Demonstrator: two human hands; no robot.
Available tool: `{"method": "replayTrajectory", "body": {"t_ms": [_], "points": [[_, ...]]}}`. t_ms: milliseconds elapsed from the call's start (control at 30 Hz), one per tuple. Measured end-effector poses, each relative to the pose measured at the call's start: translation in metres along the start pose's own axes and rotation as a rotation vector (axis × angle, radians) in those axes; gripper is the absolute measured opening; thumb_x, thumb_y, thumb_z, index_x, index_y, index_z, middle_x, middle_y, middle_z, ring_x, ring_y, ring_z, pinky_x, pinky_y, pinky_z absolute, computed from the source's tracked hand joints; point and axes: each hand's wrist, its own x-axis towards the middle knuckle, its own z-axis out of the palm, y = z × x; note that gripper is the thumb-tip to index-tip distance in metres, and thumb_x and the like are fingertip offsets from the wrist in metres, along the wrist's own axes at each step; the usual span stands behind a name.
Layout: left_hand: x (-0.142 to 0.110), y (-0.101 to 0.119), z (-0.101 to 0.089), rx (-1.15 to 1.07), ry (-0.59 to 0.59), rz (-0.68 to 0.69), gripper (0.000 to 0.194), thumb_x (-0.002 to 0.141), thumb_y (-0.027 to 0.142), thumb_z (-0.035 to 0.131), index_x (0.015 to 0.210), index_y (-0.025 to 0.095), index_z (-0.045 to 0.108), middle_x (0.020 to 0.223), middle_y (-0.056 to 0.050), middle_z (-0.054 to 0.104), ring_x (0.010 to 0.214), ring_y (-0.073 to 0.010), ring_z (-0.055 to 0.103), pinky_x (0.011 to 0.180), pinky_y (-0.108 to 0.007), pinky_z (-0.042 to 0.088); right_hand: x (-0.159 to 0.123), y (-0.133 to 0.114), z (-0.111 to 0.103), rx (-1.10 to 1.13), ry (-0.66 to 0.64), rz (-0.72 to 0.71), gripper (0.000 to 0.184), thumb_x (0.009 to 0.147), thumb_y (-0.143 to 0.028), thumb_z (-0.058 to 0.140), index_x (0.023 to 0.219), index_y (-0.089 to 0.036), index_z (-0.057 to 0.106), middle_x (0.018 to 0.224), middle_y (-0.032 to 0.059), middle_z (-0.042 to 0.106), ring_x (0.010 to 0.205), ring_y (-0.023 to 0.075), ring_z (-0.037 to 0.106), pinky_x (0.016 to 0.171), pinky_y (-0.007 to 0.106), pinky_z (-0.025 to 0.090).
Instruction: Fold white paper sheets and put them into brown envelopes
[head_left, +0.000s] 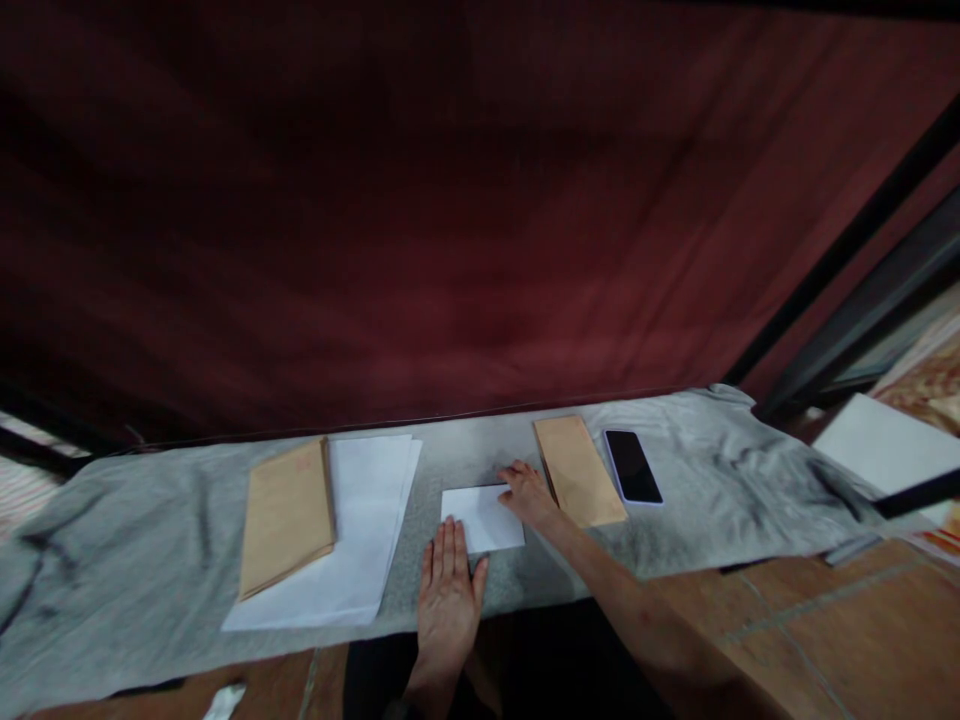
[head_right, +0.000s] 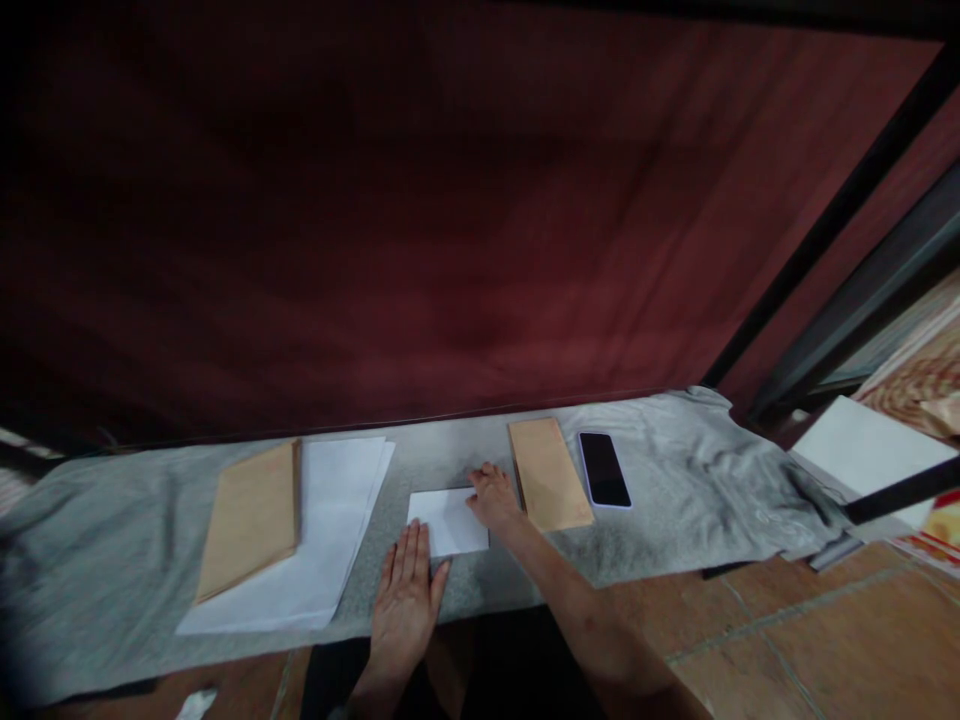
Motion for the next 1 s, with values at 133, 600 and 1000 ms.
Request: {"method": "replayTrajectory", "body": {"t_ms": [133,600,1000], "points": [[0.0,0.0,0.0,-0.119,0.048,-0.053,0.069,0.1,0.048,0.037,0.158,0.014,0.021,0.159,-0.018,0.036,0.147,-0.032,0.035,0.118,-0.054,0.034,0.006,-0.002,-0.008,0.095,0.02,-0.012,0.021,0.08,-0.006,0.061,0.084,-0.023,0.073,0.093,0.0035,0.074,0.091,0.0193,0.069,0.084,0.028,0.051],[0.045,-0.041,-0.021,-0.64,0.138,-0.589,0.05,0.099,0.05,0.037,0.136,0.022,0.056,0.155,-0.01,0.046,0.142,-0.0266,0.044,0.116,-0.046,0.04,-0.054,0.006,-0.015,0.499,0.164,-0.123,0.034,0.078,0.001,0.043,0.089,-0.024,0.064,0.121,0.0047,0.068,0.122,0.0191,0.06,0.105,0.036,0.047],[0.063,0.032,0.02,0.003,-0.254,0.074,0.054,0.101,0.038,0.036,0.148,0.013,0.045,0.158,-0.017,0.039,0.148,-0.0307,0.033,0.118,-0.051,0.035,-0.071,0.01,-0.001,0.275,0.074,-0.08,0.046,0.076,0.007,0.043,0.095,-0.024,0.072,0.112,0.0034,0.074,0.114,0.0183,0.065,0.107,0.036,0.046]]}}
